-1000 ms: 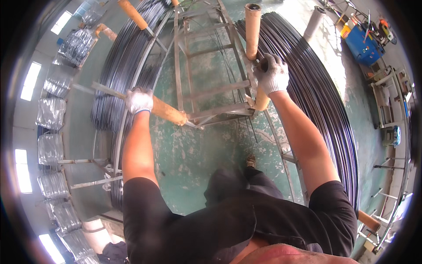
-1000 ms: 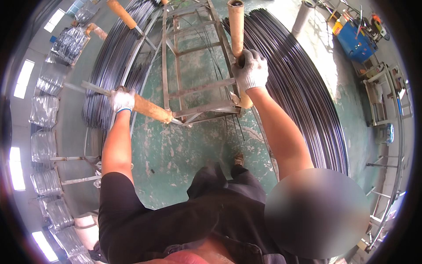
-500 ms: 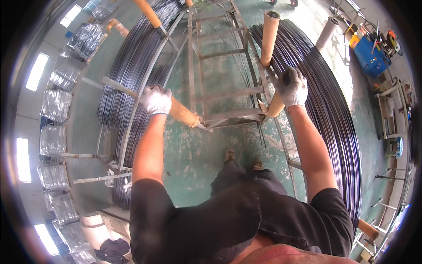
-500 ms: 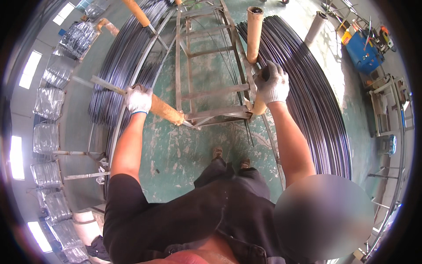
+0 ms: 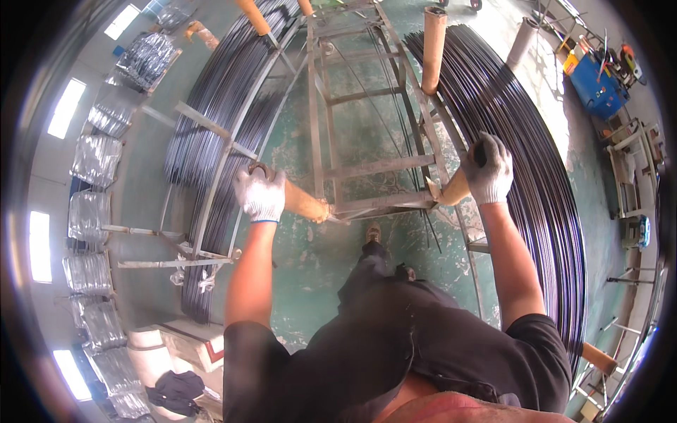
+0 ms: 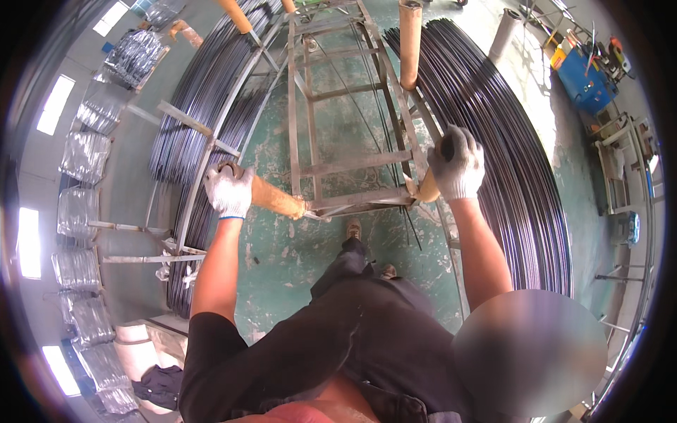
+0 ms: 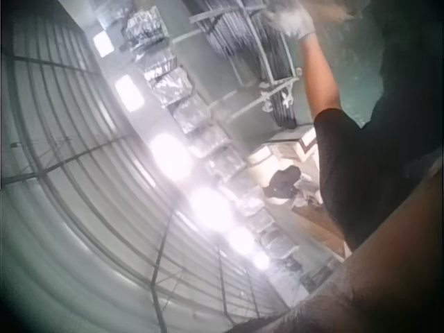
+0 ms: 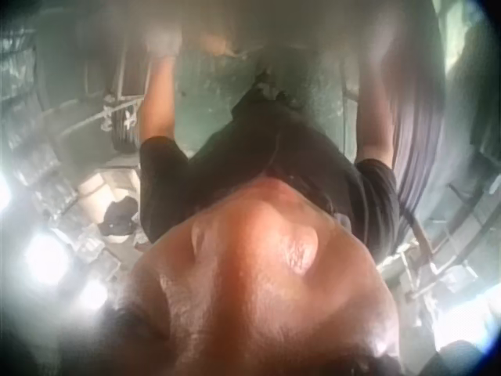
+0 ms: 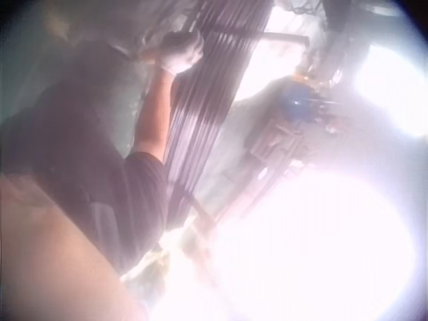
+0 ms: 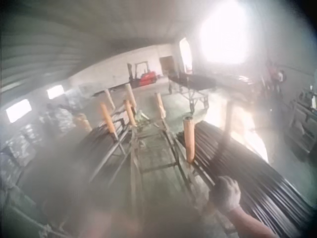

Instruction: The person handles bundles of long metal rods, separates them, and feeds them into a bending machine to form curved pieces. They then measure the bent rods against a wooden board and place them on a rack.

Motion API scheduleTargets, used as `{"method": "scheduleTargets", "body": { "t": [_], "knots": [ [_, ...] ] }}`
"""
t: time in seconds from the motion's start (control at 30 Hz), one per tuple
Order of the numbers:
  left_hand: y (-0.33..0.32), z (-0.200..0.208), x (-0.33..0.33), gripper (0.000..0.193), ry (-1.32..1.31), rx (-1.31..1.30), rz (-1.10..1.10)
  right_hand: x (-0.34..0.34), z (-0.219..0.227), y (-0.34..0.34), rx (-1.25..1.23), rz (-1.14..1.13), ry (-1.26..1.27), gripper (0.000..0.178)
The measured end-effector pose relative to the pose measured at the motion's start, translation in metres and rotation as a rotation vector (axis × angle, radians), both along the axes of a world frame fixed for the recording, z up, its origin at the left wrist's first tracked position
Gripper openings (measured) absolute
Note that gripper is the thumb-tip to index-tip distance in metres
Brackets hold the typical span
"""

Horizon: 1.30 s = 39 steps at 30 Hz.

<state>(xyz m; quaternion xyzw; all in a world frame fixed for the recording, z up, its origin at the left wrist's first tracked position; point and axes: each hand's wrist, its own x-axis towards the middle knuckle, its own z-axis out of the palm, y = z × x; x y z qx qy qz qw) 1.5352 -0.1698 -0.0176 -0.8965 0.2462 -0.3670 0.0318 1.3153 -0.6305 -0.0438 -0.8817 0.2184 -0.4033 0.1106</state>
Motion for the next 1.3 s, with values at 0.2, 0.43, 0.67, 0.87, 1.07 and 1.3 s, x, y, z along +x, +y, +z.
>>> {"method": "scheduleTargets", "body": {
  "t": [0.2, 0.43, 0.67, 0.87, 1.07, 1.3],
  "knots": [
    [0.033, -0.012, -0.067, 0.039, 0.115, -0.193, 0.134, -0.065, 0.008, 0.035, 0.030, -0.001, 0.023, 0.057],
    [0.060, -0.015, -0.133, 0.036, 0.134, -0.185, 0.112, -0.132, 0.005, 0.064, 0.041, -0.052, 0.027, 0.063],
    [0.097, -0.034, -0.173, 0.033, 0.165, -0.096, 0.037, -0.179, -0.002, 0.081, 0.018, -0.092, 0.048, 0.059],
    [0.082, -0.004, -0.200, 0.039, 0.292, -0.266, 0.126, -0.203, -0.005, 0.088, 0.092, -0.115, 0.074, 0.057],
    [0.082, -0.009, -0.187, 0.044, 0.305, -0.243, 0.097, -0.192, -0.013, 0.078, 0.101, -0.143, 0.025, 0.058],
    [0.080, -0.010, -0.162, 0.042, 0.339, -0.243, 0.086, -0.164, -0.004, 0.085, 0.096, -0.181, 0.042, 0.055]
  ]
}}
